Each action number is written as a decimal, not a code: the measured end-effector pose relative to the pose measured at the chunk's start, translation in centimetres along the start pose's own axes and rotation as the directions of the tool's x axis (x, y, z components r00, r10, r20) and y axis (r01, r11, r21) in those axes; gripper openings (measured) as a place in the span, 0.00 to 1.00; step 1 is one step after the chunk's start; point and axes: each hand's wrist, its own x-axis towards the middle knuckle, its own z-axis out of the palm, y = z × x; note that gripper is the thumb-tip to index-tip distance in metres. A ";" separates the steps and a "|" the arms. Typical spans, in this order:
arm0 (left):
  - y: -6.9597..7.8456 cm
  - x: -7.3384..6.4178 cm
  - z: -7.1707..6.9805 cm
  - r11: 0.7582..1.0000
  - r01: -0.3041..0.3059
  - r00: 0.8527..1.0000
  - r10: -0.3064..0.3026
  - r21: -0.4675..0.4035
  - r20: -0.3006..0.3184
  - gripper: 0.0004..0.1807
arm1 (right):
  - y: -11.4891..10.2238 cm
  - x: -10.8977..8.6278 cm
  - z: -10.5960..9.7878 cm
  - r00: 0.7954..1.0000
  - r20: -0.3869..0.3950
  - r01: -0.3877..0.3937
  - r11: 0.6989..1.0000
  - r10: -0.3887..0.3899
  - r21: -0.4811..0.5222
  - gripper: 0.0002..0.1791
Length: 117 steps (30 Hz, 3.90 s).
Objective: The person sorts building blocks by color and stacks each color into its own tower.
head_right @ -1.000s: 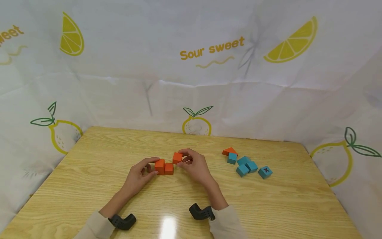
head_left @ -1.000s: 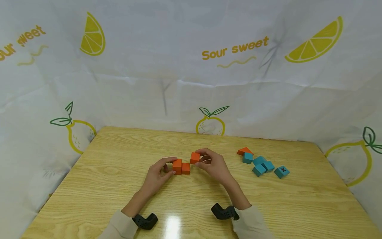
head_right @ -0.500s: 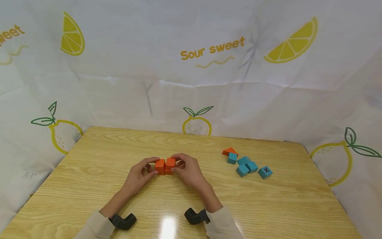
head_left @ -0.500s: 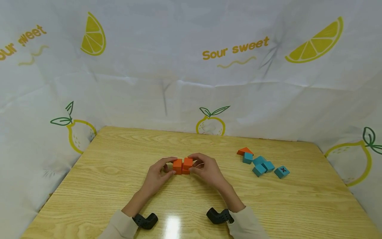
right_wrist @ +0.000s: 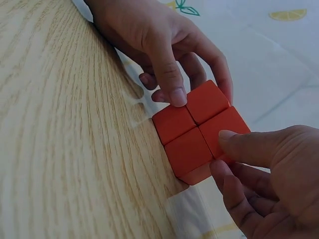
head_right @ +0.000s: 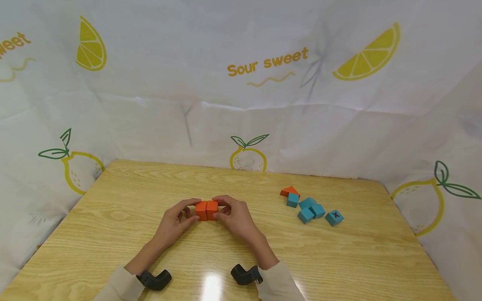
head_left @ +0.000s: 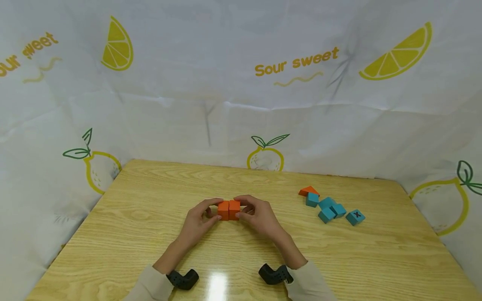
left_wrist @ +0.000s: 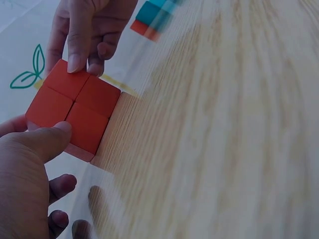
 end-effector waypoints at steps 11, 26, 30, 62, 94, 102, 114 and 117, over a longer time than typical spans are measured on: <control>0.1 0.1 0.0 1.000 0.025 1.000 -0.025 -0.005 -0.004 0.26 | 0.1 0.0 0.1 1.000 0.000 0.018 1.000 -0.018 -0.013 0.23; 0.0 0.1 0.4 0.999 0.036 0.999 -0.036 -0.005 -0.022 0.26 | 0.0 -0.1 0.1 1.000 0.031 -0.001 1.000 0.000 0.005 0.23; 0.1 0.1 0.4 1.000 0.027 0.999 -0.027 -0.009 -0.023 0.26 | -0.3 -0.2 -0.4 0.999 0.029 -0.014 1.000 0.013 0.006 0.25; 0.2 0.1 -0.1 1.000 -0.009 1.000 0.009 -0.002 -0.002 0.27 | 2.8 -1.2 -7.3 0.962 -0.270 -0.089 0.987 0.050 -0.137 0.21; 0.6 0.1 0.2 1.000 0.010 1.000 -0.010 -0.006 -0.028 0.27 | 6.0 -2.6 -9.9 0.890 -0.444 -0.203 0.961 0.102 -0.187 0.21; 1.5 0.3 0.0 1.000 0.011 1.000 -0.011 -0.003 -0.024 0.27 | 6.3 -2.6 -9.8 0.866 -0.498 -0.176 0.957 0.040 -0.229 0.19; -0.5 0.0 0.1 1.000 -0.012 1.000 0.012 -0.021 -0.001 0.27 | 6.6 -2.6 -9.9 0.827 -0.561 -0.180 0.964 0.040 -0.196 0.19; -0.5 0.0 0.1 1.000 -0.014 1.000 0.014 -0.020 0.003 0.26 | 6.6 -2.7 -10.1 0.809 -0.586 -0.176 0.967 0.035 -0.184 0.19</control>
